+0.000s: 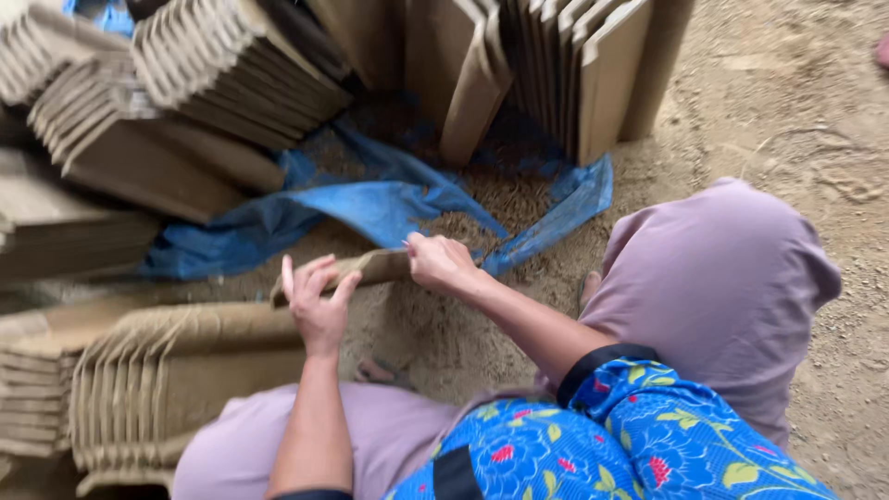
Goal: The person sits on the ground and uses a knife to trim the edges of rectangular cardboard pieces. They pick up each piece from a stack, scrape the edges to remove excess material, and place the finished piece onto a separate stack.
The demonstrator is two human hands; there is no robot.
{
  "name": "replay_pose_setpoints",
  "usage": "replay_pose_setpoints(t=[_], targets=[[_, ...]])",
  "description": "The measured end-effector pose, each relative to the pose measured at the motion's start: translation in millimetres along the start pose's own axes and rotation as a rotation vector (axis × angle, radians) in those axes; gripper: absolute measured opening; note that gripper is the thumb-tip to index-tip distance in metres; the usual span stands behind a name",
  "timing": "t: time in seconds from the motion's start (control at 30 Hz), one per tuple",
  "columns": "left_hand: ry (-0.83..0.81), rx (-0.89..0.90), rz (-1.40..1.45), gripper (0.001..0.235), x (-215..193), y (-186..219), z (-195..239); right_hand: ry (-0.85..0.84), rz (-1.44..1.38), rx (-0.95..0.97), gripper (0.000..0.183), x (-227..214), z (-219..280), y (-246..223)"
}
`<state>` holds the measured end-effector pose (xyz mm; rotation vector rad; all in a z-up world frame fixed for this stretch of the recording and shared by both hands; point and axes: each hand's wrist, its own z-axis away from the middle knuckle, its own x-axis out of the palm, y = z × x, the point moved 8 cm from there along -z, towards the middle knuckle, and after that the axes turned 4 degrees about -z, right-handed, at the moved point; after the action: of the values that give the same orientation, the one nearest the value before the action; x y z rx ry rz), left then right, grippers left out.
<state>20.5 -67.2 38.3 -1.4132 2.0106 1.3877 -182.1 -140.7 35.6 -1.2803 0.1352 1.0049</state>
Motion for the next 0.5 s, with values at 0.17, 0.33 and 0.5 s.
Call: replay_pose_setpoints(t=[0.17,0.33,0.5], targets=[[0.061,0.009,0.046,0.032,-1.8,-2.6,-2.9,-0.093,-0.083,-0.080,0.028,19.3,16.3,-18.7],[0.023,-0.052,0.053,0.027,3.8,-10.0,0.3,0.086,-0.089,-0.026,0.025,18.6,-11.7,28.4],[0.004,-0.059,0.078,0.028,4.6,-7.5,-2.7,0.027,0.119,-0.066,0.023,33.6,-16.5,21.6]])
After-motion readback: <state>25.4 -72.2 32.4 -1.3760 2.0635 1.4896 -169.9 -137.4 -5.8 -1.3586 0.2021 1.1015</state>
